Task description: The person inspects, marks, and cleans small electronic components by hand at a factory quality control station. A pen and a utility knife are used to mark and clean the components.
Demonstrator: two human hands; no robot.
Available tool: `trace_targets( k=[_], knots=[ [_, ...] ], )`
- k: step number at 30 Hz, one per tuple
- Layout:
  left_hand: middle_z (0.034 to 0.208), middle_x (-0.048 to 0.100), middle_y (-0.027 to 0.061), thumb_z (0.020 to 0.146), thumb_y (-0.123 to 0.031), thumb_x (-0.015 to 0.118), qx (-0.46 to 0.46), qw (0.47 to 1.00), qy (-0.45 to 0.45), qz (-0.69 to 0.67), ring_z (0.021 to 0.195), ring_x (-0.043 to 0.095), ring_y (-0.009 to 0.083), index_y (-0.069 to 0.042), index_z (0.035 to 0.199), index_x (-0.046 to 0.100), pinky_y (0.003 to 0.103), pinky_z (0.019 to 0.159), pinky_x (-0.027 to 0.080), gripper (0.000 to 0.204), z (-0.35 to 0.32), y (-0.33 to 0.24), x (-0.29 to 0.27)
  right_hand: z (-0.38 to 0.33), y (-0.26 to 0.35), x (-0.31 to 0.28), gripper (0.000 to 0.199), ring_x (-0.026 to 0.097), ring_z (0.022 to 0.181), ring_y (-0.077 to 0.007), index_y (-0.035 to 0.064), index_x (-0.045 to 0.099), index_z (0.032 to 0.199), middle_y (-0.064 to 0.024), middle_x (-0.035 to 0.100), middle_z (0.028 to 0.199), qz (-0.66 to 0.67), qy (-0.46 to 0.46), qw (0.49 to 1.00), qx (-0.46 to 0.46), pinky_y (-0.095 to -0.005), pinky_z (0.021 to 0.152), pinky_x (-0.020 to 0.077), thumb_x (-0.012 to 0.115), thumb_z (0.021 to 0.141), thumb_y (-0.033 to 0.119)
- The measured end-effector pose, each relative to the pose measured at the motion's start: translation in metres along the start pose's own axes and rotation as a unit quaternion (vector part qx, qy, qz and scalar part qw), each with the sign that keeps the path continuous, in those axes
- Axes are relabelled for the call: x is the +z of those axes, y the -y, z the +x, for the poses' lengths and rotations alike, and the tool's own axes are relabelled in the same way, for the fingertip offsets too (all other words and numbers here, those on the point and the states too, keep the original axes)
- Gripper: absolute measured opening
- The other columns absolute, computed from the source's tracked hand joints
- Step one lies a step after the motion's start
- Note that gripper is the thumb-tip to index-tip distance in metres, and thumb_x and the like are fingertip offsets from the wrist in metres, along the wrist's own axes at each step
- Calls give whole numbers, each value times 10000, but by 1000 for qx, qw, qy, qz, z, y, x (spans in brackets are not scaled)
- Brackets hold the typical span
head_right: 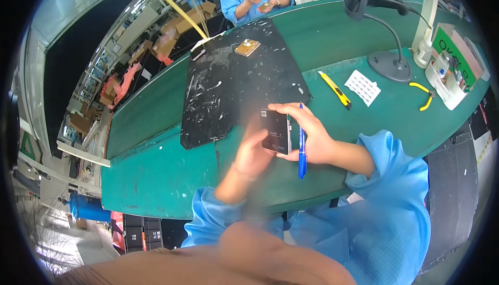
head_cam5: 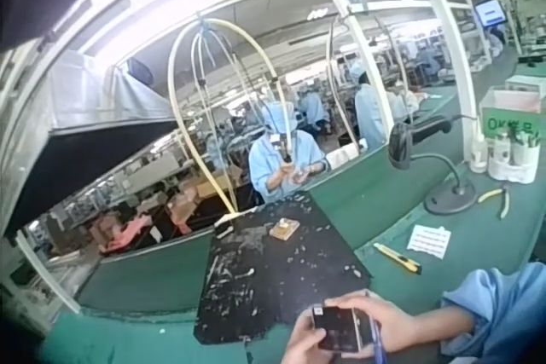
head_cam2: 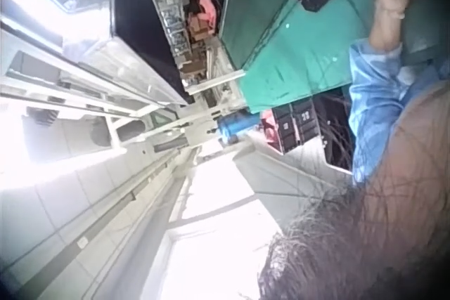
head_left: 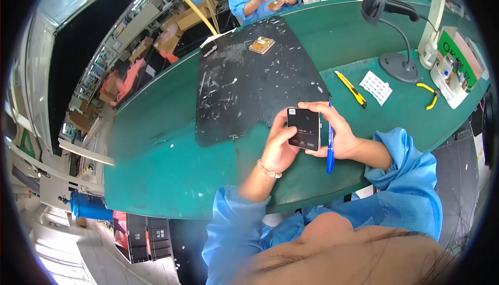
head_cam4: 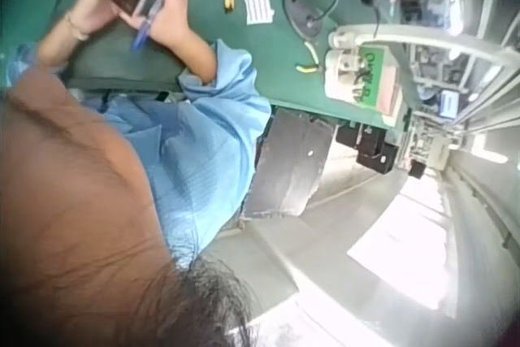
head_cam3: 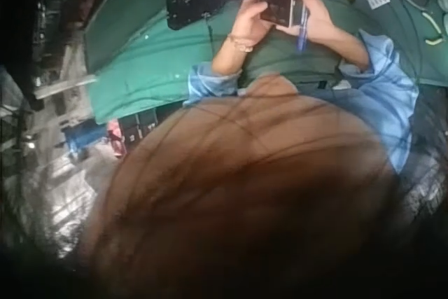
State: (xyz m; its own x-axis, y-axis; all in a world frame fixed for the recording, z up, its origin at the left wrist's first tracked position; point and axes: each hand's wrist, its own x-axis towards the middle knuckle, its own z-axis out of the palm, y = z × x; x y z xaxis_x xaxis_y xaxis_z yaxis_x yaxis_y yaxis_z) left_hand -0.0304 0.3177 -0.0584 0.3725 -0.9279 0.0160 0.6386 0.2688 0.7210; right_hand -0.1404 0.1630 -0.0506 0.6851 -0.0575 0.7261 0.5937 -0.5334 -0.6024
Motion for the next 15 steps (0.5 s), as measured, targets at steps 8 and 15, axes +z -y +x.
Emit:
trace_targets(
  k=[8, 15],
  knots=[
    [1154, 594, 140, 858, -94, 657, 53, 998, 14, 0, 1054, 621, 253, -116, 1329, 358, 404, 882, 540, 559, 5, 1, 2, 3, 4, -7, 886, 464, 1252, -339, 59, 394, 1357, -189, 482, 1364, 3, 18, 1000, 0, -437, 1033, 374, 855, 606, 155],
    [1327, 478, 85, 850, -122, 694, 35, 964, -22, 261, 1213, 512, 211, -91, 1378, 366, 345, 970, 487, 622, 5, 29, -16, -4, 5, -3, 928, 455, 1197, -351, 52, 403, 1378, -157, 515, 1287, -45, 67, 996, 27, -453, 1011, 382, 859, 587, 217]
  ],
)
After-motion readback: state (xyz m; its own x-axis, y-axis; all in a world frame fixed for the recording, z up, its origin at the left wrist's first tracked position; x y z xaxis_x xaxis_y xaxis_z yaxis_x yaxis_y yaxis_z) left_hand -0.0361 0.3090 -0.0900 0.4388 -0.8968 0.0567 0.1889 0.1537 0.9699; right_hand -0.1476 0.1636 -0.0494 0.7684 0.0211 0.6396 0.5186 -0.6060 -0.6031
